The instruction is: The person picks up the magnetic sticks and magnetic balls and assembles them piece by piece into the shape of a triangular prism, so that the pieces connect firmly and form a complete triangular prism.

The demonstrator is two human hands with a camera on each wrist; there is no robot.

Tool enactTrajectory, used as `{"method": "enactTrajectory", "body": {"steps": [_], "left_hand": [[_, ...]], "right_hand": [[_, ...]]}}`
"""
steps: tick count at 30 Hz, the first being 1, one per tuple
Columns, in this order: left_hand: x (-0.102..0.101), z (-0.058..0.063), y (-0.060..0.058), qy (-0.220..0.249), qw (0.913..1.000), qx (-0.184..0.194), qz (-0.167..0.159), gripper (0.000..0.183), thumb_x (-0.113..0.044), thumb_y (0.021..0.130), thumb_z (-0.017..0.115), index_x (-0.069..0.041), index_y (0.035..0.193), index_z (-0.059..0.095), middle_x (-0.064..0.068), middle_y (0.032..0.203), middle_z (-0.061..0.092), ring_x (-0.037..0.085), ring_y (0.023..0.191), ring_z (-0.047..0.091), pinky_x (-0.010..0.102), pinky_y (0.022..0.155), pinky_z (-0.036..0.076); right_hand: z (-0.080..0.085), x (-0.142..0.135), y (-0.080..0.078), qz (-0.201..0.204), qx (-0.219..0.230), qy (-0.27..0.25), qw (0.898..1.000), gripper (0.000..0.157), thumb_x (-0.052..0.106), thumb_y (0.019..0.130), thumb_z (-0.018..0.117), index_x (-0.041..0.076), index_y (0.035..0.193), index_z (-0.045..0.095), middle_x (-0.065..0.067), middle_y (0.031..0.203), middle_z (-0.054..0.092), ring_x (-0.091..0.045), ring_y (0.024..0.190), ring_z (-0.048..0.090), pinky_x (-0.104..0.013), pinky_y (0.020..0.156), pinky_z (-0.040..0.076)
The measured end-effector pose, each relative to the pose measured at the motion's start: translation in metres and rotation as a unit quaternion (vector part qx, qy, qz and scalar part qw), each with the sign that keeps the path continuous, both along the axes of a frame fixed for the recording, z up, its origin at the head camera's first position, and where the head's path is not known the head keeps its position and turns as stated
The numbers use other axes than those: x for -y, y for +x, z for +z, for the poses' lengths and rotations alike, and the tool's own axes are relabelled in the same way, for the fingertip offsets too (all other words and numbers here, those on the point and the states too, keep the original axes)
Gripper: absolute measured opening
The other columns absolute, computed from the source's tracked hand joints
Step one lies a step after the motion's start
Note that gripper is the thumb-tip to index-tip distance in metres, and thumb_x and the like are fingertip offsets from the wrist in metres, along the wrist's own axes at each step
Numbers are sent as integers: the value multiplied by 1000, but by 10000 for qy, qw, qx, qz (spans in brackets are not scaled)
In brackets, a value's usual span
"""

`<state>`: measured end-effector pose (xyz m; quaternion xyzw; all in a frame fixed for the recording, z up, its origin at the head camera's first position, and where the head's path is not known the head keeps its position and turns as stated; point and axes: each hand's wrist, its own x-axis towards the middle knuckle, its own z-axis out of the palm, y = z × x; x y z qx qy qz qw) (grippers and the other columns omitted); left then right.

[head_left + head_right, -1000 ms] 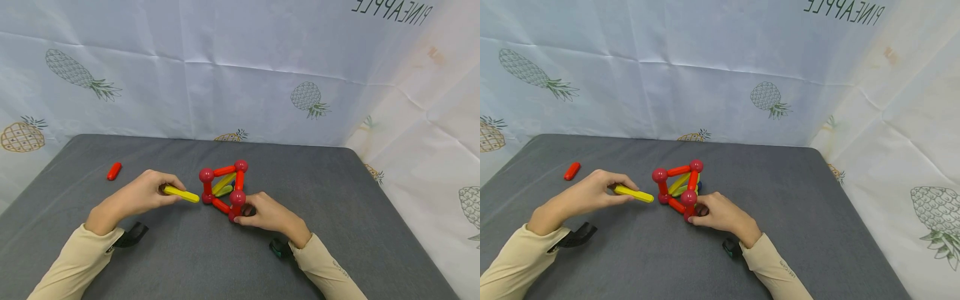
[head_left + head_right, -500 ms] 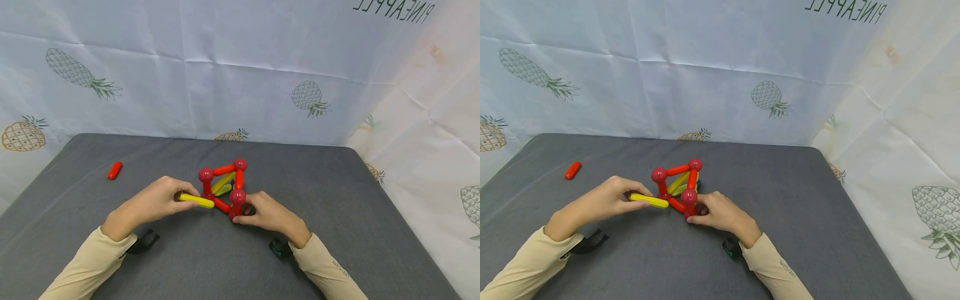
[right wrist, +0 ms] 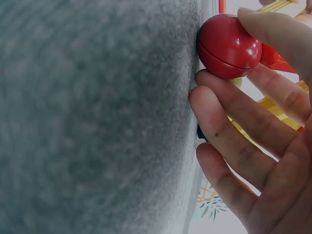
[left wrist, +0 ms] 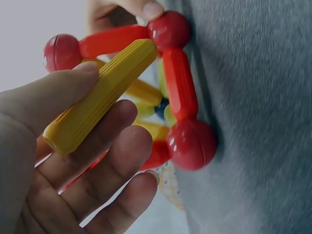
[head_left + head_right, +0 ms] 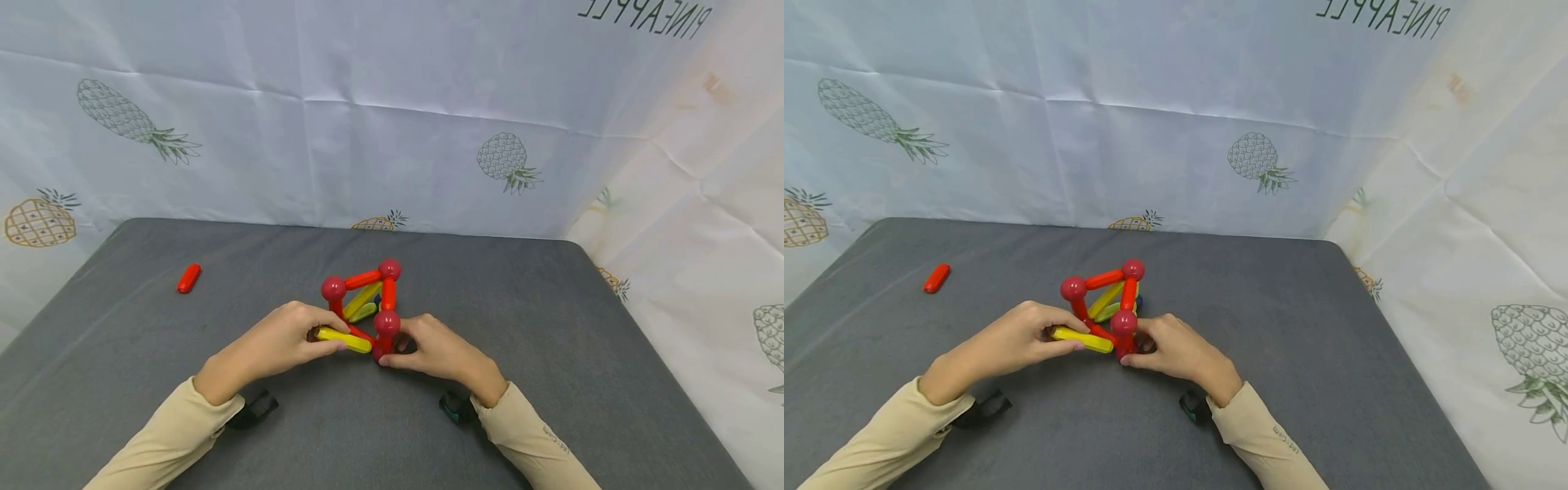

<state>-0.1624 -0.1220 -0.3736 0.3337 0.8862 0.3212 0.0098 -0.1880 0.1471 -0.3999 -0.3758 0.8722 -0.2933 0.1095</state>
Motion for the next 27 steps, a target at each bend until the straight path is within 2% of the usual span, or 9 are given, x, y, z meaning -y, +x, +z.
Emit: {"method": "enactTrajectory", "body": {"steps": [7,13,18,23,27], "left_hand": [[-7,-7,1,-49,9998,-186,0,17,-21,85,79,-17,101,76,-8,89,73,-4,63,50,17,56,45],[6,4,0,-177,9997,-129,77,22,-18,81,83,-17,100,73,-12,78,68,-3,62,52,18,56,46],[14,9,-2,141,9995,-250,154,21,-11,79,83,-14,97,72,-10,78,70,-2,66,57,20,58,48],[12,4,-4,473,9954,-827,90,27,-6,79,82,-12,103,70,-7,82,73,0,69,62,19,60,50],[9,-1,-5,476,9871,-1492,324,45,-8,78,83,-15,118,65,-6,80,72,-1,63,60,18,57,49]], "right_hand": [[-1,2,2,53,37,8,10000,22,26,87,78,13,103,70,3,92,75,-3,81,67,-21,77,56],[0,2,2,36,81,4,10000,23,27,87,78,12,104,71,3,93,75,-3,81,67,-21,77,56],[0,2,2,14,99,55,9999,25,27,87,78,12,105,71,2,95,75,-3,82,67,-21,78,56],[-1,2,2,0,97,88,9999,26,27,87,77,11,107,71,2,96,76,-4,83,68,-22,79,56],[-1,2,1,5,63,103,9999,27,28,87,77,11,108,71,1,97,76,-5,83,68,-22,79,56]]}}
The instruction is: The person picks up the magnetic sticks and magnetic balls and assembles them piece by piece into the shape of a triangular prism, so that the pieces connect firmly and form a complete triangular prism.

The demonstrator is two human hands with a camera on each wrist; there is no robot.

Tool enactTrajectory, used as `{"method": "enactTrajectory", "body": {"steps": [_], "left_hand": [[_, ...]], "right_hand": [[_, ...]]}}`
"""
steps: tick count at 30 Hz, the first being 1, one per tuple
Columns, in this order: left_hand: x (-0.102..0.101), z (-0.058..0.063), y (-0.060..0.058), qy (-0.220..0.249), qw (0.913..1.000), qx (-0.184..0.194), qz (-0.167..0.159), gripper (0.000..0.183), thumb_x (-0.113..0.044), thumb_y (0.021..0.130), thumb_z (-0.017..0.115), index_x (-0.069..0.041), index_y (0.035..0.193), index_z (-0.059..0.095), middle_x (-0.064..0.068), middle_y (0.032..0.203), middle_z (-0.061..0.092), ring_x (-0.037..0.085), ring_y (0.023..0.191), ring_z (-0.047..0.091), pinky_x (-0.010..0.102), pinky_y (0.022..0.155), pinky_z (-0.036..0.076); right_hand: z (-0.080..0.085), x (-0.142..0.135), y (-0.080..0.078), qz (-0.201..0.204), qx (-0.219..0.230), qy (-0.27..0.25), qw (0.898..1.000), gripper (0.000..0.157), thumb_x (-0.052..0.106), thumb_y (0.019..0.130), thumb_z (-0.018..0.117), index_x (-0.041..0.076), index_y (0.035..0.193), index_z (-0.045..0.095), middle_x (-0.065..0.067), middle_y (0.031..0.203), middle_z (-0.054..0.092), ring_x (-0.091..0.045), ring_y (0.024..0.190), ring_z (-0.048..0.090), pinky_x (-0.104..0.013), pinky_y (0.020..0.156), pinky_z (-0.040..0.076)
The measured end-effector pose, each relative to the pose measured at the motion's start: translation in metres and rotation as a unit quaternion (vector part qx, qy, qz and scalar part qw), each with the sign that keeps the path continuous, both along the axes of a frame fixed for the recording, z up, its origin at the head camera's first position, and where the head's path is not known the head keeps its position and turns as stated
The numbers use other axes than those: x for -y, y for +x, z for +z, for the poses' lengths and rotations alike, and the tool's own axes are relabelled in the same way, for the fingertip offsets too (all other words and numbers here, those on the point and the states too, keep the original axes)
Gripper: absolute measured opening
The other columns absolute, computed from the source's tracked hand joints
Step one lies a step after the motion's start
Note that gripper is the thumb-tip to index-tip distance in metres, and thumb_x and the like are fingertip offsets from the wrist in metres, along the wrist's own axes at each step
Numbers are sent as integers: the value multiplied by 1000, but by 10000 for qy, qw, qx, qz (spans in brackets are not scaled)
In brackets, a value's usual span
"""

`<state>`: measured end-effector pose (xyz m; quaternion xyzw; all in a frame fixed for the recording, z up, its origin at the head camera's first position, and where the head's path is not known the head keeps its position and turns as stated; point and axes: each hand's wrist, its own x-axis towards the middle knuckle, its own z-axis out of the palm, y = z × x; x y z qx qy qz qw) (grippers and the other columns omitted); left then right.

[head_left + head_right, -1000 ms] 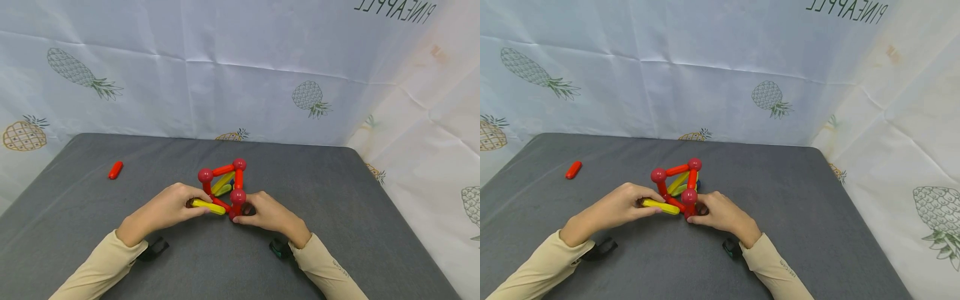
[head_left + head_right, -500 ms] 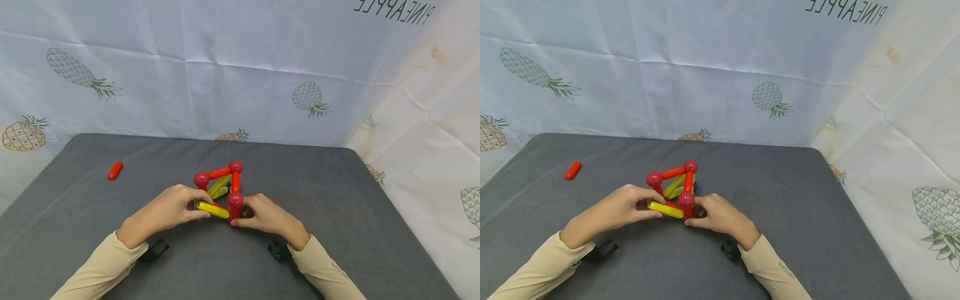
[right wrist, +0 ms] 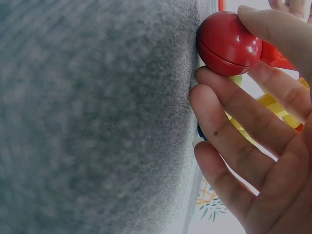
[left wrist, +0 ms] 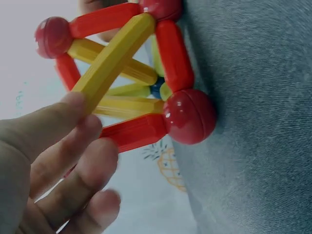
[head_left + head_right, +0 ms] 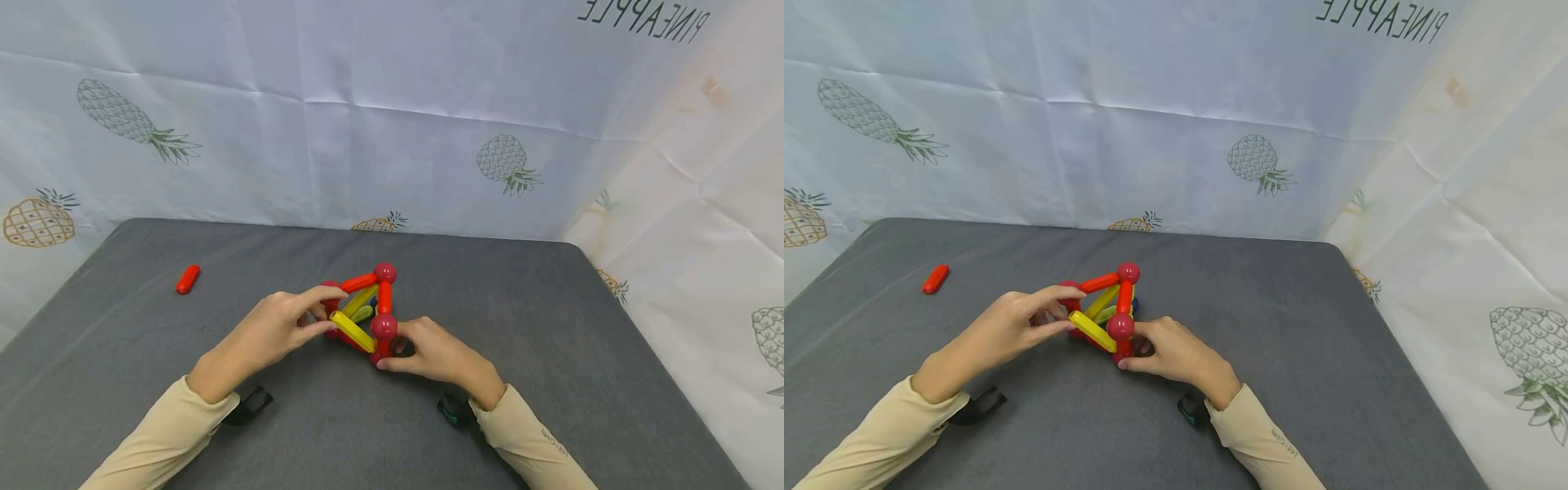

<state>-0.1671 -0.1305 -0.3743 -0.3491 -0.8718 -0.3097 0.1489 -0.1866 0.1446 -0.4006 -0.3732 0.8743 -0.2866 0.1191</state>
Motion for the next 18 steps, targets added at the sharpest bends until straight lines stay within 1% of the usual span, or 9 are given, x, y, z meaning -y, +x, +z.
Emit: {"method": "enactTrajectory", "body": {"steps": [2,4,5,7,10,12,14,15,18], "left_hand": [[0,-1,0,-106,9993,-234,270,54,-13,77,85,-16,126,61,-7,76,70,-2,57,54,17,53,45],[0,-1,0,-255,9976,-322,551,60,-18,77,85,-18,131,59,-9,72,66,-2,53,47,18,49,40],[0,-1,0,-338,9967,-317,671,63,-21,78,85,-19,134,58,-8,72,65,-1,54,46,18,48,38],[1,-1,1,-476,9950,-268,834,66,-26,78,85,-19,137,56,-6,80,66,4,60,51,20,51,41],[1,-2,1,-511,9949,-124,855,67,-28,79,84,-20,138,56,-1,100,70,13,76,62,25,60,49],[2,-3,0,-466,9957,-71,801,65,-28,78,85,-18,137,57,0,111,70,16,84,64,28,65,52],[1,-3,0,-389,9964,-48,749,62,-27,78,85,-17,134,58,0,113,70,15,82,63,27,65,52],[1,-3,0,-351,9967,-71,722,60,-27,78,85,-16,132,59,0,111,70,14,80,62,25,64,51],[0,-2,0,-243,9973,-233,646,54,-26,78,85,-16,126,63,-3,106,71,9,74,58,21,60,48]], "right_hand": [[0,0,0,-4,-14,6,10000,28,28,87,77,11,108,71,1,97,76,-5,83,68,-22,79,56],[0,0,0,-13,-25,17,10000,28,28,87,77,11,108,71,1,97,76,-5,83,68,-22,79,56],[1,0,0,-18,-30,25,10000,28,28,87,77,11,109,71,1,97,76,-4,83,68,-22,79,56],[1,0,0,-24,-36,29,10000,28,28,87,77,11,109,71,1,97,76,-5,84,68,-22,79,56],[1,0,0,-17,-27,32,10000,29,28,87,77,11,110,70,1,98,76,-5,84,68,-22,79,56],[1,0,0,-15,-13,29,10000,29,28,88,77,10,110,70,0,98,76,-7,84,69,-23,79,56],[1,0,0,-35,-14,37,10000,28,27,88,76,10,109,71,0,98,76,-7,84,69,-23,79,56],[1,-1,0,-56,-19,43,10000,27,26,88,76,10,109,71,0,97,76,-8,84,69,-23,79,56],[1,-3,-1,-164,-76,124,9998,24,24,87,75,10,106,71,0,95,75,-8,84,68,-24,79,56]]}}
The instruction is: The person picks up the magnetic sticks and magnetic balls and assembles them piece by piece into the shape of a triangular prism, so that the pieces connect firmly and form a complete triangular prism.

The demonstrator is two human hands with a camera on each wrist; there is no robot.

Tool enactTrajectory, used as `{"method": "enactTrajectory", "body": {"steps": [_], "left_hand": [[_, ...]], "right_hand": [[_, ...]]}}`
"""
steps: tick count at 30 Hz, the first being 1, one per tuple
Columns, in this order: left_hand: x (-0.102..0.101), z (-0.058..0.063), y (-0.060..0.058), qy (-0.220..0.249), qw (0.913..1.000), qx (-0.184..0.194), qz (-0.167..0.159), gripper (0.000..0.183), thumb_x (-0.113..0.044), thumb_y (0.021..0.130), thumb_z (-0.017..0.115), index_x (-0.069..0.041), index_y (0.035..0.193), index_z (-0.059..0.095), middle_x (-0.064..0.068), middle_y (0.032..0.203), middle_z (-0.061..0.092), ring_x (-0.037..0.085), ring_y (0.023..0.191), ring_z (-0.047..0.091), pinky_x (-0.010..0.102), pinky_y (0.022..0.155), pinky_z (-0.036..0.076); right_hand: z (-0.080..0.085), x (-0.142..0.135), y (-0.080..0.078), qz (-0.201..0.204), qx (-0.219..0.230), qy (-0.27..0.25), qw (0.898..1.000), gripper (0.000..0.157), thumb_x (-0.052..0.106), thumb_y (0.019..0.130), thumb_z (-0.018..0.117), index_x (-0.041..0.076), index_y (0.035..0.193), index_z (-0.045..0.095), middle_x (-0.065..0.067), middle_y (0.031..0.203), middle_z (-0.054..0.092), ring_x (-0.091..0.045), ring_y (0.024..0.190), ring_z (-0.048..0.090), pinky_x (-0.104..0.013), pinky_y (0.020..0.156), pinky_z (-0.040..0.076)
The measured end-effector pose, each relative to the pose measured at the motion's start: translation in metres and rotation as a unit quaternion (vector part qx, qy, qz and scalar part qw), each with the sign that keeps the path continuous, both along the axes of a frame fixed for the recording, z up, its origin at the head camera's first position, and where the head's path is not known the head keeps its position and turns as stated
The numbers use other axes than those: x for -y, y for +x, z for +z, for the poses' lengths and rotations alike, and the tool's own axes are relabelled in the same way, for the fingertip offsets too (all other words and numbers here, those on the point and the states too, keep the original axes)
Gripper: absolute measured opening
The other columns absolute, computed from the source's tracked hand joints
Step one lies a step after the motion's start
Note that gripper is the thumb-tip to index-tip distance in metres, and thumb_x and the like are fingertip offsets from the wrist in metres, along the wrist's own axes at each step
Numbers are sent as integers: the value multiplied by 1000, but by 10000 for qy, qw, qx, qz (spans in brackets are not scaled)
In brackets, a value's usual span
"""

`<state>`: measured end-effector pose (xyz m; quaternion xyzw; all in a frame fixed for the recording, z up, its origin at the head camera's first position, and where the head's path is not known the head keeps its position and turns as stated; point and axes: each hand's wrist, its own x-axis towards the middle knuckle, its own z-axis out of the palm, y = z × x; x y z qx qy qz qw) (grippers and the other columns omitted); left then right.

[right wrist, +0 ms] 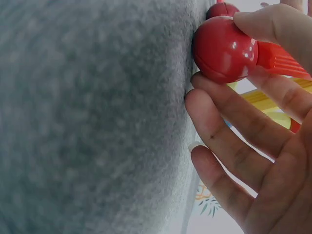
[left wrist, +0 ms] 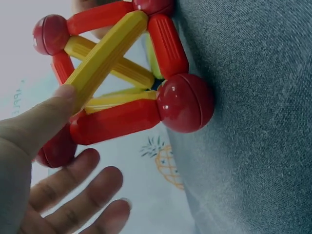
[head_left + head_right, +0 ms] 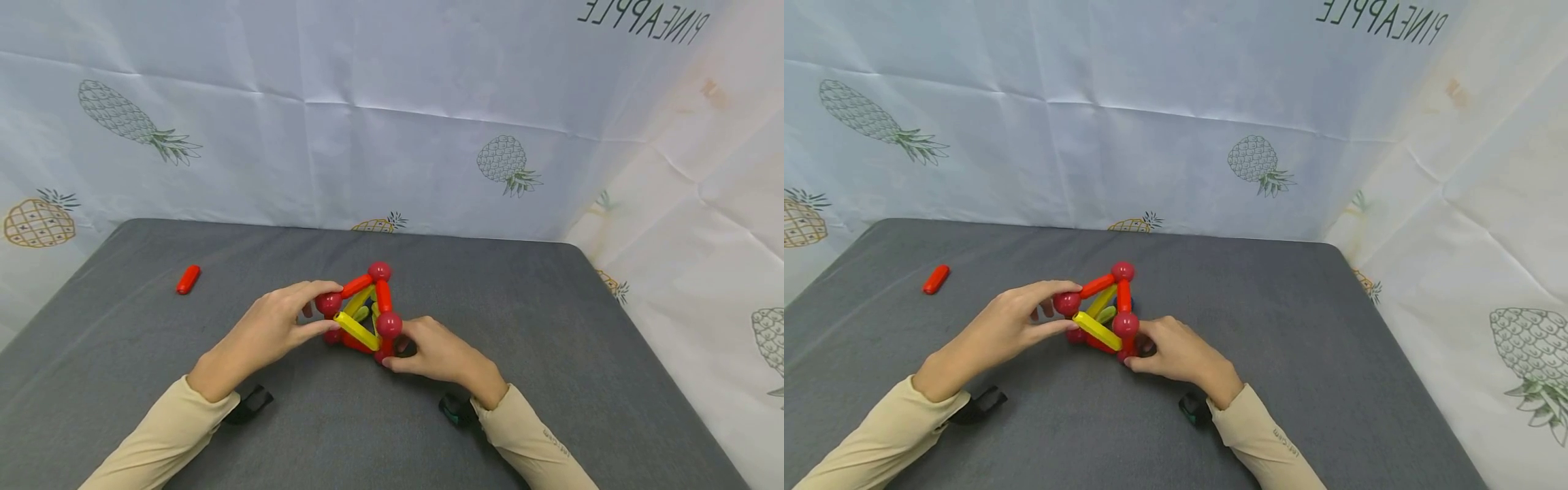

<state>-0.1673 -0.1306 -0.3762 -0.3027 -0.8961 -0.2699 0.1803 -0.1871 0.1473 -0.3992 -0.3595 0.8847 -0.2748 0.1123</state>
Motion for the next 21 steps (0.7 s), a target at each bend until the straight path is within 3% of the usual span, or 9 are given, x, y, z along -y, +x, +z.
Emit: {"method": "enactTrajectory", "body": {"steps": [8,14,21], "left_hand": [[-2,0,2,37,9988,-477,-145,48,-24,74,88,-16,117,68,-3,100,73,6,68,54,18,56,45],[0,2,2,-17,9989,-395,-251,47,-23,74,88,-15,117,69,-4,96,73,5,65,52,17,55,43],[7,8,2,-111,9992,-28,-377,51,-21,75,87,-18,122,68,-7,104,73,3,68,54,19,60,47]], "right_hand": [[0,-4,-2,-63,-156,103,9998,19,20,87,71,9,102,69,1,91,73,-8,82,66,-25,76,55],[0,-5,-3,-120,-175,39,9998,17,22,90,71,11,103,68,2,93,73,-8,83,67,-26,75,55],[0,-4,-4,-115,-96,-71,9999,22,30,91,74,13,103,68,3,94,73,-6,83,67,-25,77,55]]}}
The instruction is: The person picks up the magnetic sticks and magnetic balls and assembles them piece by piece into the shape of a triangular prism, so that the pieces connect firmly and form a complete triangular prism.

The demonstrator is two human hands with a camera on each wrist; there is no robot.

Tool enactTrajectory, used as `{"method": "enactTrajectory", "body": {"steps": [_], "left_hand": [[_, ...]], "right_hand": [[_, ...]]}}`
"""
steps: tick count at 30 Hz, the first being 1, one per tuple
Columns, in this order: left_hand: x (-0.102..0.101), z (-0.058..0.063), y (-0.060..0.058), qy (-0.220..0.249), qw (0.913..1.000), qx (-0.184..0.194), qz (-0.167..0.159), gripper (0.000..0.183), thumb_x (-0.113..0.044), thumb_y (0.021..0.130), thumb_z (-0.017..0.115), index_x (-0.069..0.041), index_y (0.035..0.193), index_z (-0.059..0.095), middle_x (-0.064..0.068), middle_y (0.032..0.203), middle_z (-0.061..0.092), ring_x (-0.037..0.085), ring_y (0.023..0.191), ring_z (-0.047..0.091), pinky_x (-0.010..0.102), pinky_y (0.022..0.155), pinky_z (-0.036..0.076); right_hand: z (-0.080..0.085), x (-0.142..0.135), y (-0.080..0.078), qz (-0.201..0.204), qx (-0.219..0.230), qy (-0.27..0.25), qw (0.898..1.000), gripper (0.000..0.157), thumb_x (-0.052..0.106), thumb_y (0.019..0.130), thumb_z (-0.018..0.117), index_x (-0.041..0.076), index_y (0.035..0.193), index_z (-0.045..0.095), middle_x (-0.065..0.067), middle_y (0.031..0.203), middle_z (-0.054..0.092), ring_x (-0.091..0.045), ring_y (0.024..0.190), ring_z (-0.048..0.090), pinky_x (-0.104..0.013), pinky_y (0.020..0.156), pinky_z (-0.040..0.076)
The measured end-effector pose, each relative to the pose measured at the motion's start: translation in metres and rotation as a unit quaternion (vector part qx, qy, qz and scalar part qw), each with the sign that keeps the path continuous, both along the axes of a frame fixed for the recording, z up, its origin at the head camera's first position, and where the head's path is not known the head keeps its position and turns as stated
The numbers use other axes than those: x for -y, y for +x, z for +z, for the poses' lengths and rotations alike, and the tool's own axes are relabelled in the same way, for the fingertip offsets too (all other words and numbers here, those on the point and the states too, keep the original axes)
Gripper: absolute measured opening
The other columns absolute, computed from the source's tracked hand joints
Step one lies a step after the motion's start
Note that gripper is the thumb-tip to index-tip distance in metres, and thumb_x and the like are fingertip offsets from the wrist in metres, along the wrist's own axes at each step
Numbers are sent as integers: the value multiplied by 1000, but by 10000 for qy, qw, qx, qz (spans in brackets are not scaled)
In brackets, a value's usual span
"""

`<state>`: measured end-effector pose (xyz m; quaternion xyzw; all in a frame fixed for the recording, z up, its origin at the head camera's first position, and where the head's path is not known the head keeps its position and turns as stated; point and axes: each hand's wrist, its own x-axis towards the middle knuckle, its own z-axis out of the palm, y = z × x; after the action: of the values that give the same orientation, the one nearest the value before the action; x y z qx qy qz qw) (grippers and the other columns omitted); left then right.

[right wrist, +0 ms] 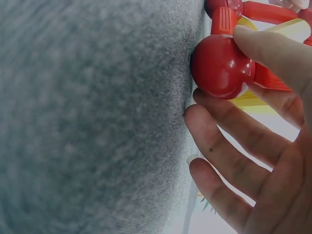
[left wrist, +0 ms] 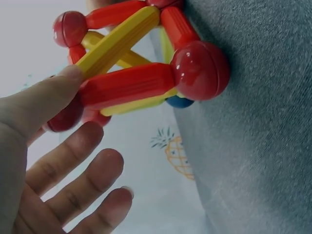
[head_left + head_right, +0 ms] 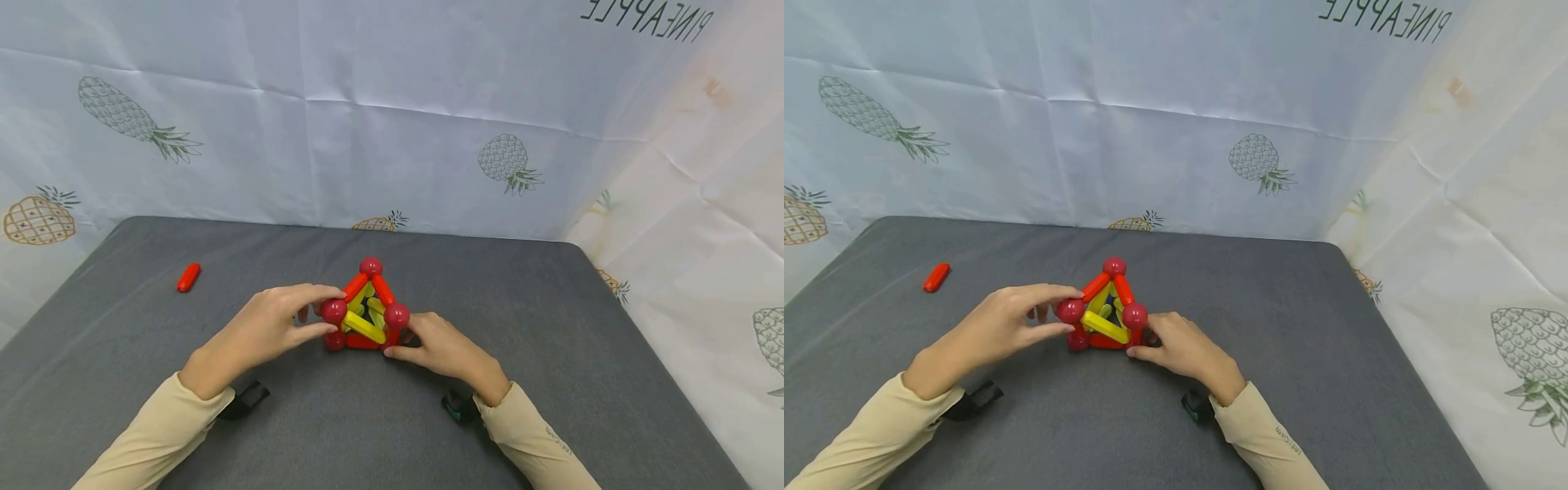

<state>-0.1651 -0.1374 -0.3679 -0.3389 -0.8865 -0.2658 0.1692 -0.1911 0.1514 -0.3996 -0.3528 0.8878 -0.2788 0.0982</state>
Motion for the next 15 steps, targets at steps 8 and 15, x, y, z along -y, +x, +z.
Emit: {"method": "enactTrajectory", "body": {"steps": [8,15], "left_hand": [[17,5,-5,-214,9981,433,370,46,-15,80,83,-19,123,67,-6,88,67,6,73,58,24,63,50],[33,10,-12,-59,9961,506,722,40,-16,82,82,-16,120,69,-6,87,67,5,72,58,28,66,52]], "right_hand": [[0,1,0,-107,3,15,9999,21,28,89,75,12,102,68,4,93,73,-6,83,67,-25,77,56],[0,1,0,-167,97,5,9998,21,27,89,76,13,102,69,4,93,73,-7,83,68,-24,77,55]]}}
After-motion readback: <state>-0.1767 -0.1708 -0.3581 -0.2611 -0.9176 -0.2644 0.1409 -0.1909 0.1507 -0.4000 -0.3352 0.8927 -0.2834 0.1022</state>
